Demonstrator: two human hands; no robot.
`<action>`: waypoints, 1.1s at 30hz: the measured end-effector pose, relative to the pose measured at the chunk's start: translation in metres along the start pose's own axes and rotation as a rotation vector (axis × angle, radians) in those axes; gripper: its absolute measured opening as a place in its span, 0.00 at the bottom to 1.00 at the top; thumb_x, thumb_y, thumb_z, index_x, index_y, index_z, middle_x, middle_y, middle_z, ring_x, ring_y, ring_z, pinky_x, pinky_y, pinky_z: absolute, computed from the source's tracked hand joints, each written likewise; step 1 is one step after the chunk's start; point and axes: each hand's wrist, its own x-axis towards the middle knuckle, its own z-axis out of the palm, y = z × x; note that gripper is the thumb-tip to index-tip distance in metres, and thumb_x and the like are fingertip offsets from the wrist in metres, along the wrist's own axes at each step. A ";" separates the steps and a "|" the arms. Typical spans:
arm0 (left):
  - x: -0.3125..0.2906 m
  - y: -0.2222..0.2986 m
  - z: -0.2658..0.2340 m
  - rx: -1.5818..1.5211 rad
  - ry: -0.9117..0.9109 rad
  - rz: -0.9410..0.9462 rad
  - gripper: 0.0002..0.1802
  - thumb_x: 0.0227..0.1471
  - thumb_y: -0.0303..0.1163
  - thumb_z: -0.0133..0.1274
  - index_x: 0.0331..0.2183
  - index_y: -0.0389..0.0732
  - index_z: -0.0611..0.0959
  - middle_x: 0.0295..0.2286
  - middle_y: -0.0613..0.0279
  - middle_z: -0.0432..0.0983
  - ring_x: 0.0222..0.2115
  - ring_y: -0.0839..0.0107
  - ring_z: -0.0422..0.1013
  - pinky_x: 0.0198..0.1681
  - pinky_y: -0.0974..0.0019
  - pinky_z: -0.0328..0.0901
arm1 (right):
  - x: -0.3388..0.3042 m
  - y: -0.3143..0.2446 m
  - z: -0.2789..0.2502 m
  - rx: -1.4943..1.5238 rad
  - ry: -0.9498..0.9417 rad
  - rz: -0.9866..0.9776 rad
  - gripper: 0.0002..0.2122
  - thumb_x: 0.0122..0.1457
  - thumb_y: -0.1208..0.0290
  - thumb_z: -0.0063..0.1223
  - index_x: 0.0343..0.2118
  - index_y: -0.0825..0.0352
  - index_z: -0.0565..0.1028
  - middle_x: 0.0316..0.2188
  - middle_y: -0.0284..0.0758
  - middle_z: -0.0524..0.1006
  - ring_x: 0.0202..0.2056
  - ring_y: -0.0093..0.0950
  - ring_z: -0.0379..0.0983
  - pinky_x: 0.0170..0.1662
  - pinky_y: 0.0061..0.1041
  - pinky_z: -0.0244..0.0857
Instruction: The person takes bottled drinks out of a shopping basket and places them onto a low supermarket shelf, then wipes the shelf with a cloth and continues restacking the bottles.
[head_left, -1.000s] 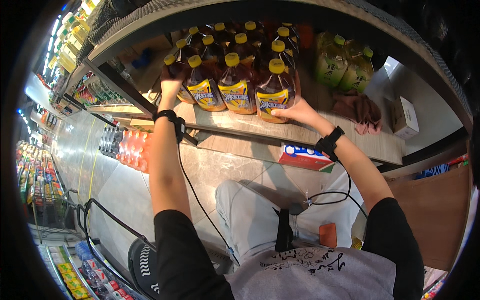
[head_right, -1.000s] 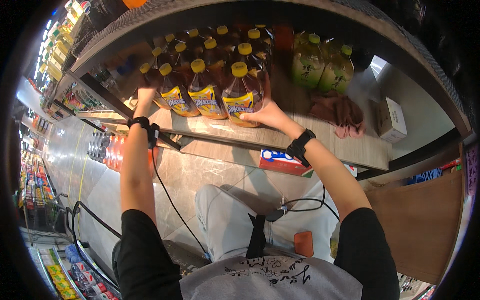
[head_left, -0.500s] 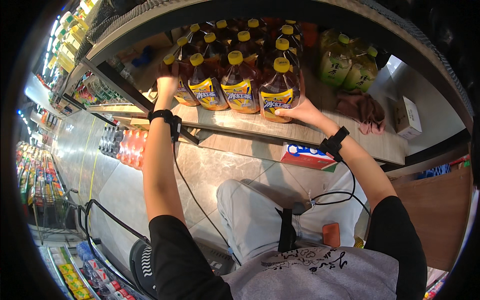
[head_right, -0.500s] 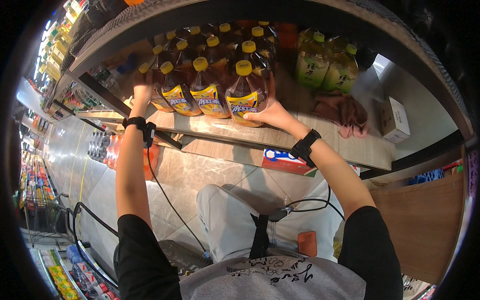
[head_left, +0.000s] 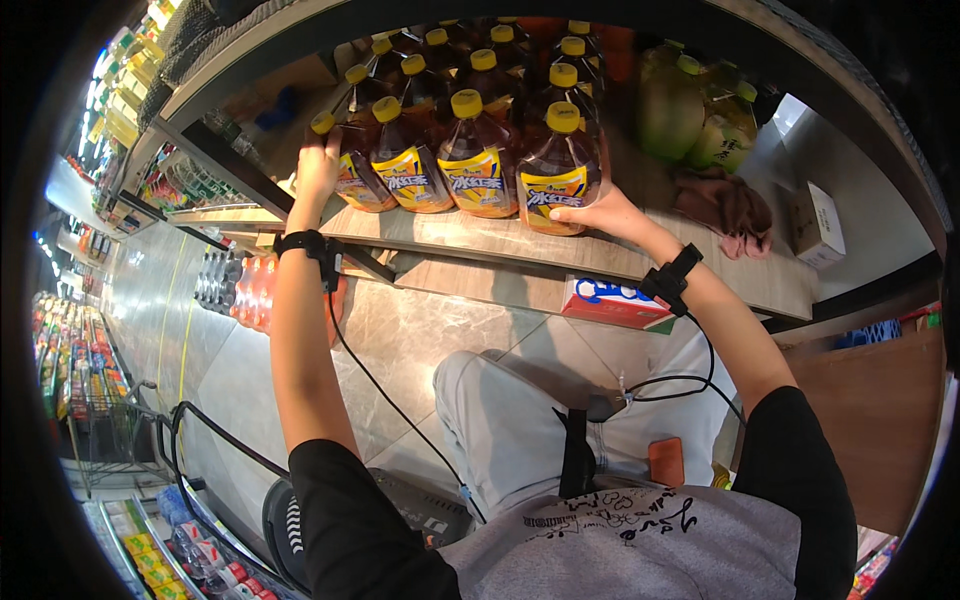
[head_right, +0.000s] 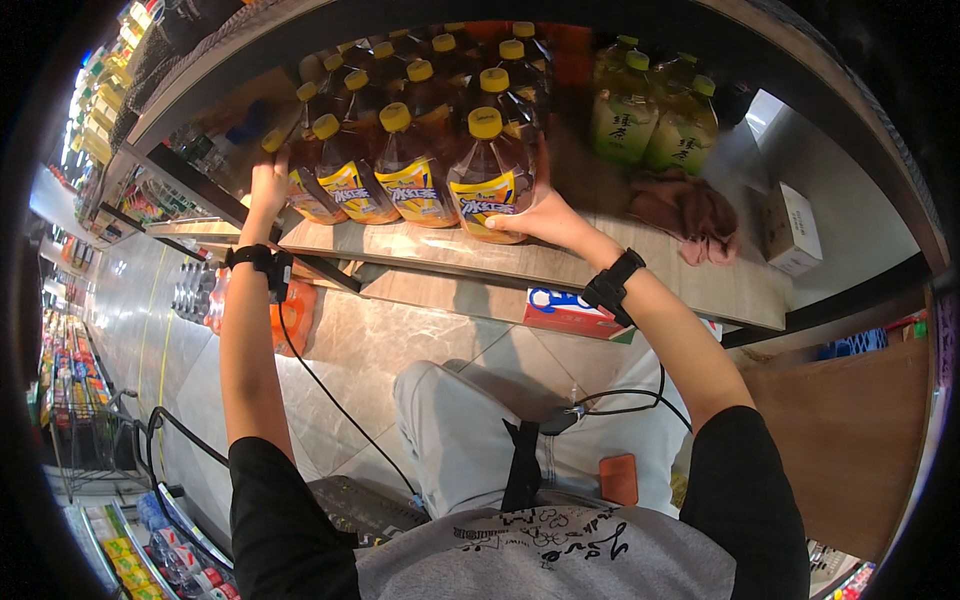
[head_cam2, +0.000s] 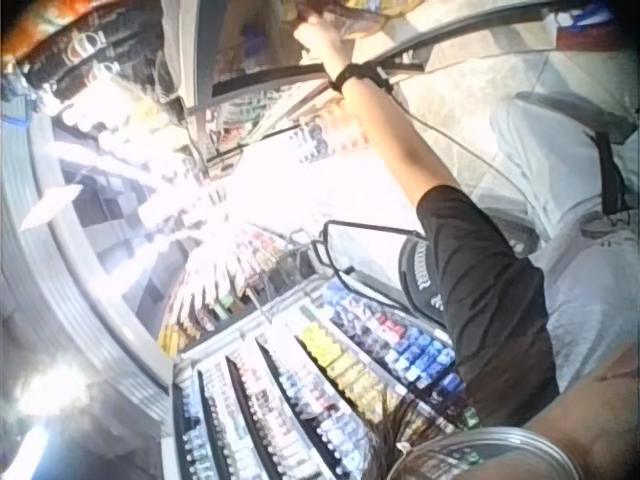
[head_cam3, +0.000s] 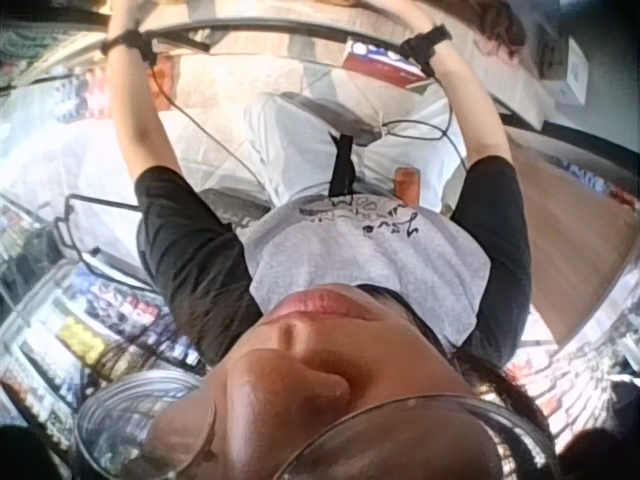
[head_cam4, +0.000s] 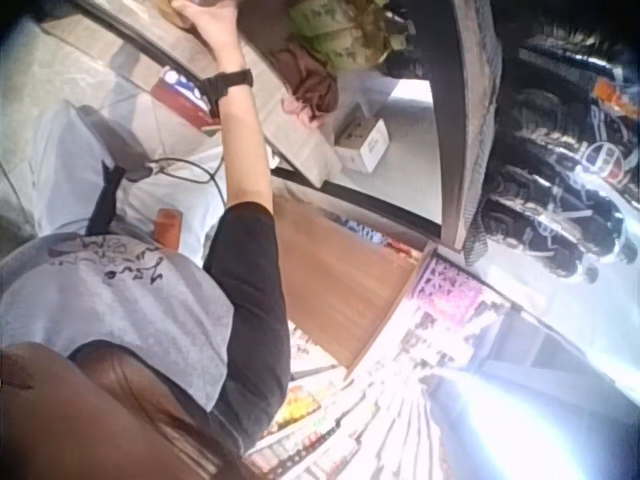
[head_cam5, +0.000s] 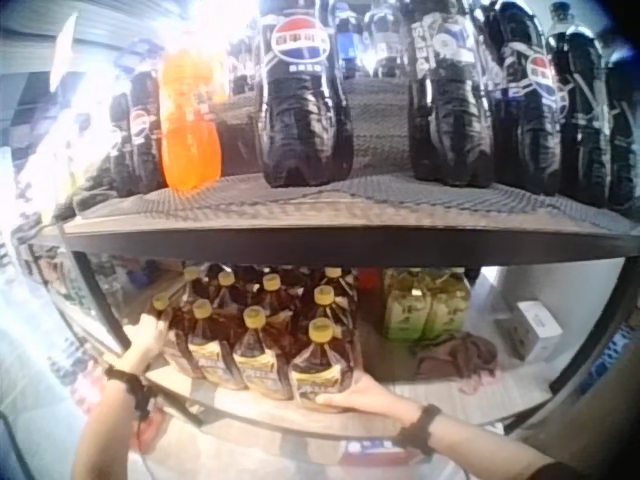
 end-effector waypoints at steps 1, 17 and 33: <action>0.000 -0.005 -0.005 -0.013 -0.050 -0.055 0.19 0.50 0.38 0.42 0.41 0.34 0.67 0.36 0.40 0.69 0.40 0.45 0.64 0.42 0.59 0.59 | 0.001 0.000 0.002 0.012 -0.024 0.021 0.30 0.41 0.70 0.61 0.47 0.70 0.60 0.43 0.35 0.68 0.43 0.23 0.63 0.49 0.22 0.57; -0.068 -0.003 -0.056 0.018 -0.161 -0.508 0.45 0.45 0.57 0.44 0.50 0.28 0.55 0.46 0.33 0.56 0.49 0.47 0.55 0.52 0.58 0.51 | -0.015 0.006 0.016 0.088 -0.103 -0.005 0.23 0.42 0.71 0.61 0.42 0.71 0.66 0.38 0.33 0.71 0.39 0.22 0.66 0.46 0.22 0.59; -0.613 0.002 -0.488 -0.500 0.919 -1.100 0.09 0.44 0.32 0.53 0.30 0.43 0.73 0.27 0.67 0.69 0.26 0.74 0.66 0.31 0.73 0.65 | -0.142 -0.051 0.026 -0.726 -0.199 0.484 0.40 0.47 0.48 0.50 0.55 0.71 0.50 0.54 0.46 0.55 0.52 0.34 0.56 0.46 0.31 0.58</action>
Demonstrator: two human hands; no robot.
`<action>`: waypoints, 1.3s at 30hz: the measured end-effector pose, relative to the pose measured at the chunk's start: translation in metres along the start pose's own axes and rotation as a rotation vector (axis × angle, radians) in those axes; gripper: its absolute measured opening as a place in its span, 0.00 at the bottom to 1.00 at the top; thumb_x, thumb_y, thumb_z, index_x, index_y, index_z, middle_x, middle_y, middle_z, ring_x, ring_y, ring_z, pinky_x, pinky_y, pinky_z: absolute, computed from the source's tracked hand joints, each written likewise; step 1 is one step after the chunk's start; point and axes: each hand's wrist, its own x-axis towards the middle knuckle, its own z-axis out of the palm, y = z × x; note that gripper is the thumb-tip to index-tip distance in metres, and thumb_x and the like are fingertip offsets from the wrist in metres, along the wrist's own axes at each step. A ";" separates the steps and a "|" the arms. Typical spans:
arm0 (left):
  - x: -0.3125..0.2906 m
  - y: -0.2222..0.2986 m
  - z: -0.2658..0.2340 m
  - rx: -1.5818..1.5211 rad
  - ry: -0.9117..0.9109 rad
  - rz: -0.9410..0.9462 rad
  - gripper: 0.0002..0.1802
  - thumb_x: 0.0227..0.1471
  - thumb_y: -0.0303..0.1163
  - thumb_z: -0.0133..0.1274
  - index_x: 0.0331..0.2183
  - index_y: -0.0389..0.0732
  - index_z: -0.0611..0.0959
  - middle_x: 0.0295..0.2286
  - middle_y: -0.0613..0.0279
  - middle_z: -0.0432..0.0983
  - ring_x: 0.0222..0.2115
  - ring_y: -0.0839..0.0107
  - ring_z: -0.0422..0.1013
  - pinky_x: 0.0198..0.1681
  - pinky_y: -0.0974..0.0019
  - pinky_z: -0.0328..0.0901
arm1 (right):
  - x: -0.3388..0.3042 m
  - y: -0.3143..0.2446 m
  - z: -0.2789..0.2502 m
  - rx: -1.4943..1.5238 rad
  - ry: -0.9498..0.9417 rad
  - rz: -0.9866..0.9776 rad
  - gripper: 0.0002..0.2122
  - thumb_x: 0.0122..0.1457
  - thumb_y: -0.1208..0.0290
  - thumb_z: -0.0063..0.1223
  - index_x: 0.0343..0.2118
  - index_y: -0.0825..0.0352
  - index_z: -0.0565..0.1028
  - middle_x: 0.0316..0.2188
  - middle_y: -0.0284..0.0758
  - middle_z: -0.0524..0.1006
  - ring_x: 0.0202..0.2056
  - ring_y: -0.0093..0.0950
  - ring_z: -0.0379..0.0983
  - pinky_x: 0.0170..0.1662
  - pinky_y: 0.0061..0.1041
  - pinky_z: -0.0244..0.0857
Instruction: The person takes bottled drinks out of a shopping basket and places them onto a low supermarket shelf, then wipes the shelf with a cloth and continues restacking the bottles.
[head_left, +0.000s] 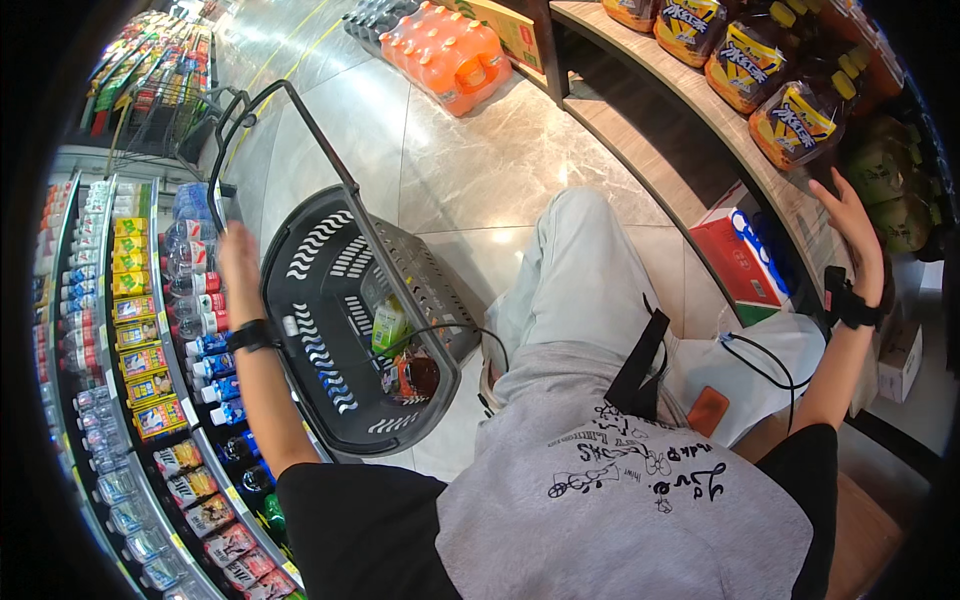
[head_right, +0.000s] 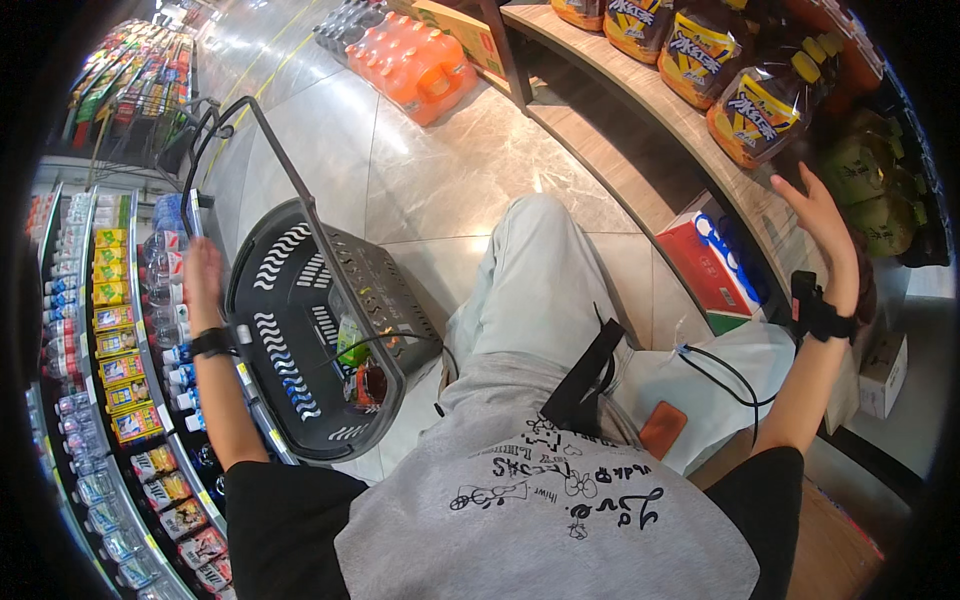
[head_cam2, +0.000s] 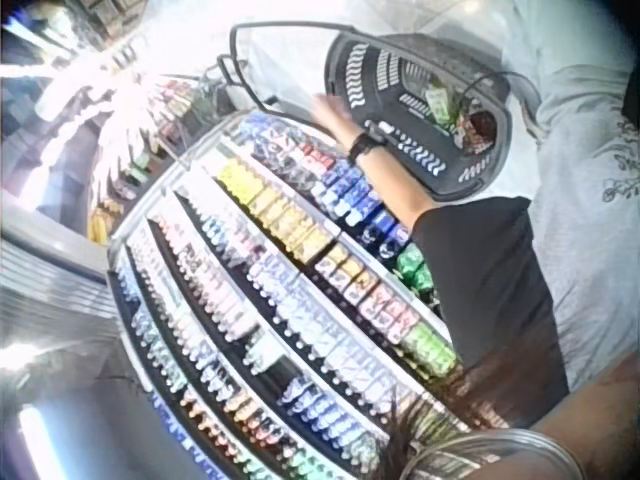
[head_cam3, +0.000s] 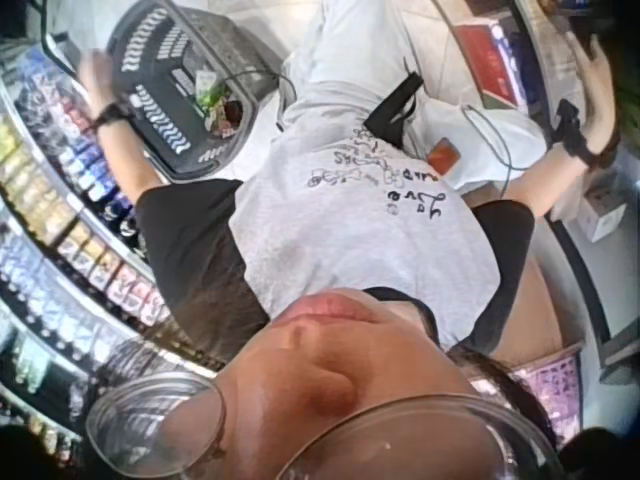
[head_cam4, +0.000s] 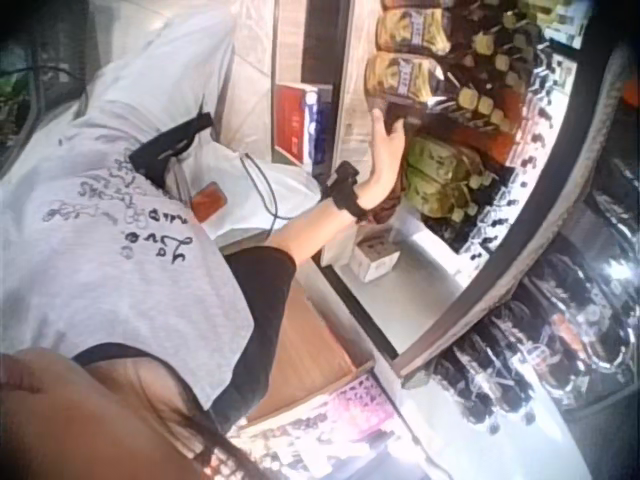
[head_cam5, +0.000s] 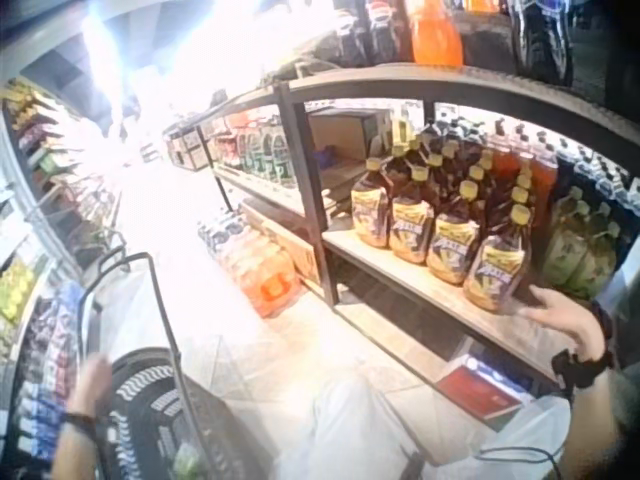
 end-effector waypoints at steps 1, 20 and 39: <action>-0.007 -0.031 -0.011 0.252 -0.087 -0.210 0.07 0.44 0.33 0.53 0.28 0.45 0.73 0.25 0.69 0.68 0.23 0.76 0.65 0.26 0.74 0.63 | -0.017 -0.010 0.001 -0.022 -0.030 0.013 0.37 0.48 0.50 0.49 0.55 0.72 0.51 0.54 0.46 0.55 0.52 0.34 0.56 0.47 0.30 0.58; -0.057 -0.343 -0.036 0.795 -0.653 -0.846 0.22 0.45 0.39 0.50 0.44 0.43 0.70 0.41 0.53 0.67 0.44 0.54 0.60 0.44 0.51 0.54 | -0.122 -0.070 0.052 0.180 0.113 -0.023 0.20 0.56 0.66 0.44 0.52 0.62 0.62 0.33 0.29 0.71 0.27 0.08 0.62 0.28 0.05 0.54; -0.195 -0.064 0.041 1.123 -0.035 0.393 0.14 0.45 0.31 0.51 0.35 0.42 0.67 0.22 0.49 0.73 0.24 0.55 0.71 0.27 0.62 0.63 | -0.131 -0.147 0.070 0.481 -0.201 -0.656 0.18 0.52 0.73 0.47 0.48 0.64 0.65 0.47 0.33 0.66 0.45 0.26 0.64 0.47 0.24 0.57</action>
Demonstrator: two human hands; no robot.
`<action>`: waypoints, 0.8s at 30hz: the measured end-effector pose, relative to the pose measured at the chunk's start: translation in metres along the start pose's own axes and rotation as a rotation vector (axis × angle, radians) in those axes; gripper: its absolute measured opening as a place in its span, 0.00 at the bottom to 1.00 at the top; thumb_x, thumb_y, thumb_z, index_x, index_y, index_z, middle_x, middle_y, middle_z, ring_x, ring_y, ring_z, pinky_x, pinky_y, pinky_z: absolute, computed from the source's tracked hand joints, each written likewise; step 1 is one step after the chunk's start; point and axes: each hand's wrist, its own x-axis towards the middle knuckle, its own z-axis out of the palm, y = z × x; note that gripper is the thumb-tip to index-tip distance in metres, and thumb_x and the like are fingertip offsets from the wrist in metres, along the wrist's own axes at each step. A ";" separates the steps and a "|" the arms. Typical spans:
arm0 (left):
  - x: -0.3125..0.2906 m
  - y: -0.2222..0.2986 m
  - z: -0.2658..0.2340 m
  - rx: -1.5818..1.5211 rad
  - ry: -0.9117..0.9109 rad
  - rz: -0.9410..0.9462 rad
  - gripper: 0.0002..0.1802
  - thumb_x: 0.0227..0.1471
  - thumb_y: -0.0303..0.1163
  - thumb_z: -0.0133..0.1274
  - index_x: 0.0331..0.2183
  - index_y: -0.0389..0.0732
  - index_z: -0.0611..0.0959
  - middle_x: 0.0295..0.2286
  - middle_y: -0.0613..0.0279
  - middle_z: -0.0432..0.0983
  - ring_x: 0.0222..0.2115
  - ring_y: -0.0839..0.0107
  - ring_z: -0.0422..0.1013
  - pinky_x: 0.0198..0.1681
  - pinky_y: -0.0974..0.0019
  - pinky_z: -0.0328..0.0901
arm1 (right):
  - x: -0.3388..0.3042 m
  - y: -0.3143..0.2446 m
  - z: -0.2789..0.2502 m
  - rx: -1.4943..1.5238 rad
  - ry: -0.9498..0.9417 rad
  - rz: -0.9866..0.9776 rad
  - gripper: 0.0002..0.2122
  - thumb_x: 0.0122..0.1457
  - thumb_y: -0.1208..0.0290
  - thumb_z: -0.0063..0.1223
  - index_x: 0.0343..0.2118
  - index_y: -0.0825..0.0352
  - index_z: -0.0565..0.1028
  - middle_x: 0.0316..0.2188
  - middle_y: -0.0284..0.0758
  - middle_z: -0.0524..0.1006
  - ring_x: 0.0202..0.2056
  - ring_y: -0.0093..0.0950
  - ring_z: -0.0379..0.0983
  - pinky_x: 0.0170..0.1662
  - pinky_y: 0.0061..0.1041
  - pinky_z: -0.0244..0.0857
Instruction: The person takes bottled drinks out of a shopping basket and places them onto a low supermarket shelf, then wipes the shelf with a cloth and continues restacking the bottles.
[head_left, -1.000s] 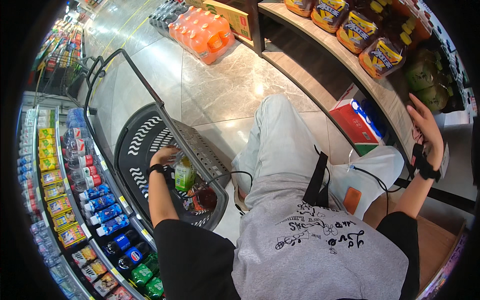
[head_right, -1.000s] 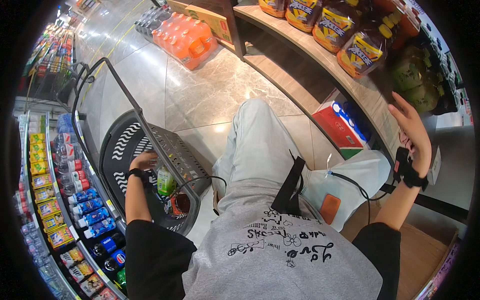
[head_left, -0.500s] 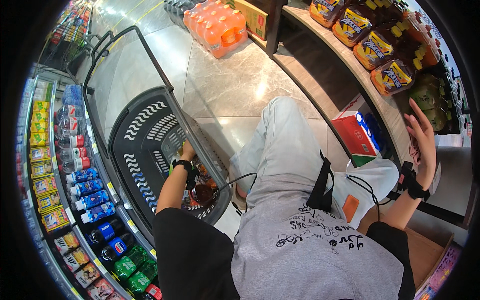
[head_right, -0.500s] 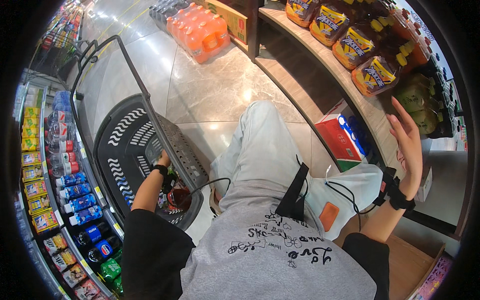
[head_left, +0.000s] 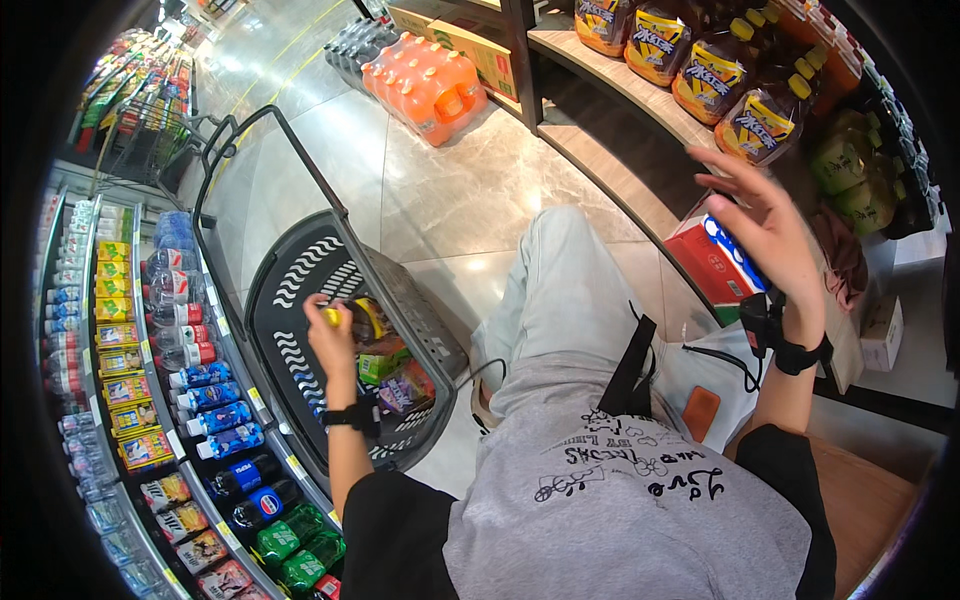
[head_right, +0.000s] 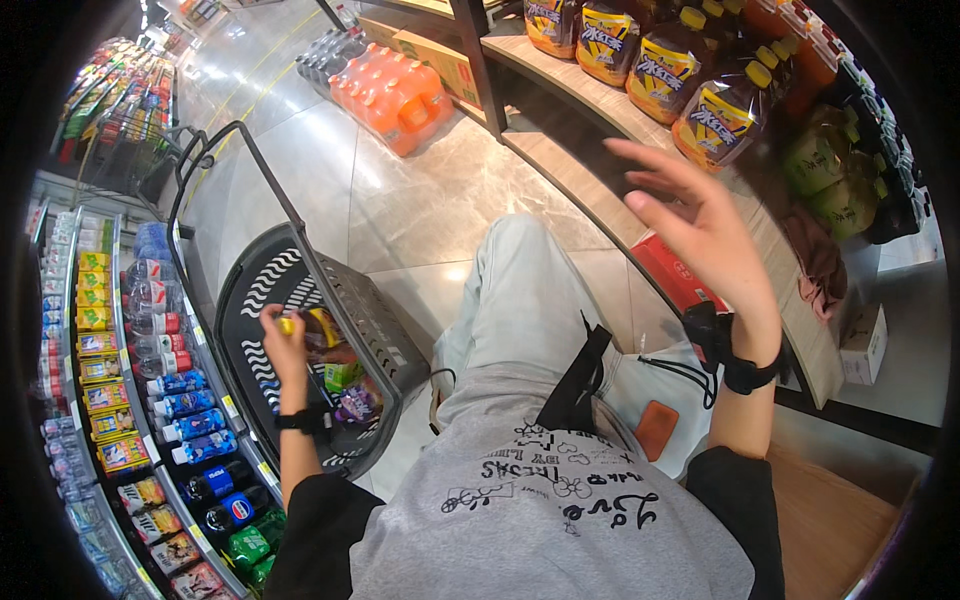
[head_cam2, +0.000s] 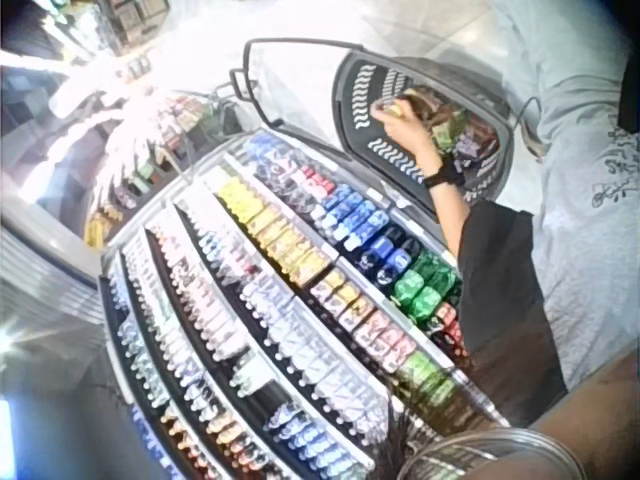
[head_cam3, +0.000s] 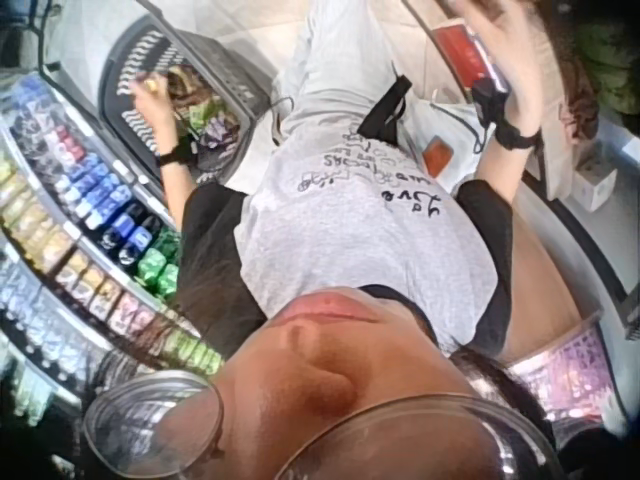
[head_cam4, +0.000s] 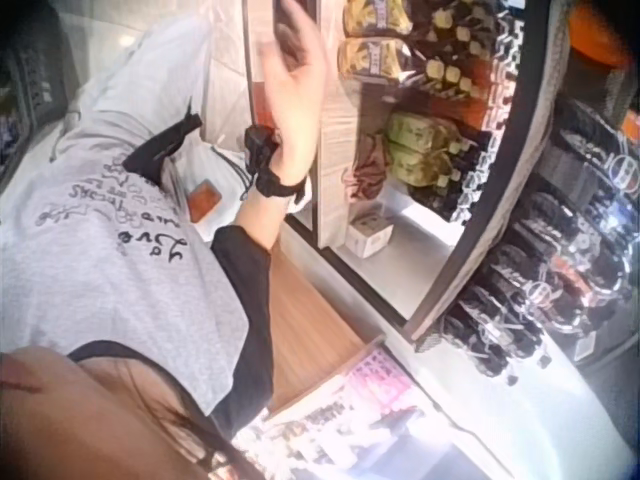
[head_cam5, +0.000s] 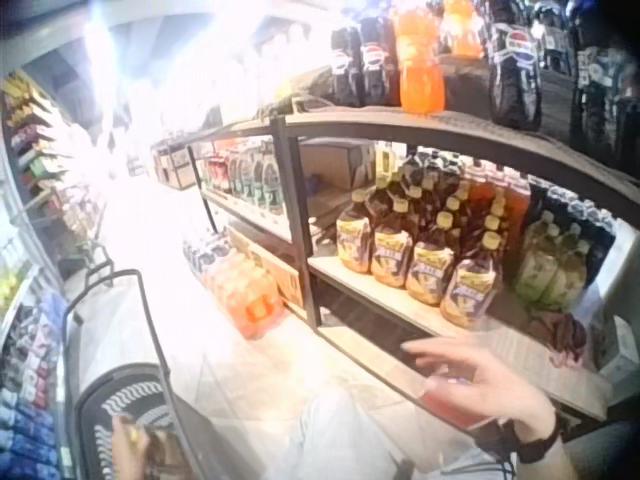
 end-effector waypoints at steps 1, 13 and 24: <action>0.005 0.020 -0.019 -0.014 0.009 0.080 0.14 0.45 0.29 0.50 0.36 0.41 0.67 0.24 0.50 0.74 0.26 0.56 0.72 0.29 0.62 0.64 | -0.002 0.003 0.003 0.029 -0.032 0.002 0.19 0.51 0.73 0.48 0.48 0.61 0.66 0.48 0.32 0.66 0.45 0.25 0.63 0.46 0.24 0.59; -0.007 0.251 -0.144 -0.703 -0.257 0.507 0.16 0.49 0.26 0.46 0.38 0.37 0.59 0.30 0.51 0.75 0.34 0.68 0.71 0.41 0.69 0.63 | -0.001 -0.020 0.064 0.171 -0.414 -0.462 0.40 0.40 0.61 0.61 0.56 0.64 0.51 0.55 0.41 0.55 0.56 0.33 0.50 0.57 0.29 0.45; -0.053 0.435 -0.017 -1.062 -0.961 0.874 0.17 0.45 0.22 0.49 0.37 0.34 0.61 0.26 0.53 0.75 0.33 0.68 0.71 0.41 0.69 0.64 | -0.069 0.033 -0.036 0.886 -0.142 -0.098 0.38 0.45 0.70 0.59 0.54 0.71 0.48 0.52 0.38 0.56 0.53 0.25 0.52 0.54 0.22 0.47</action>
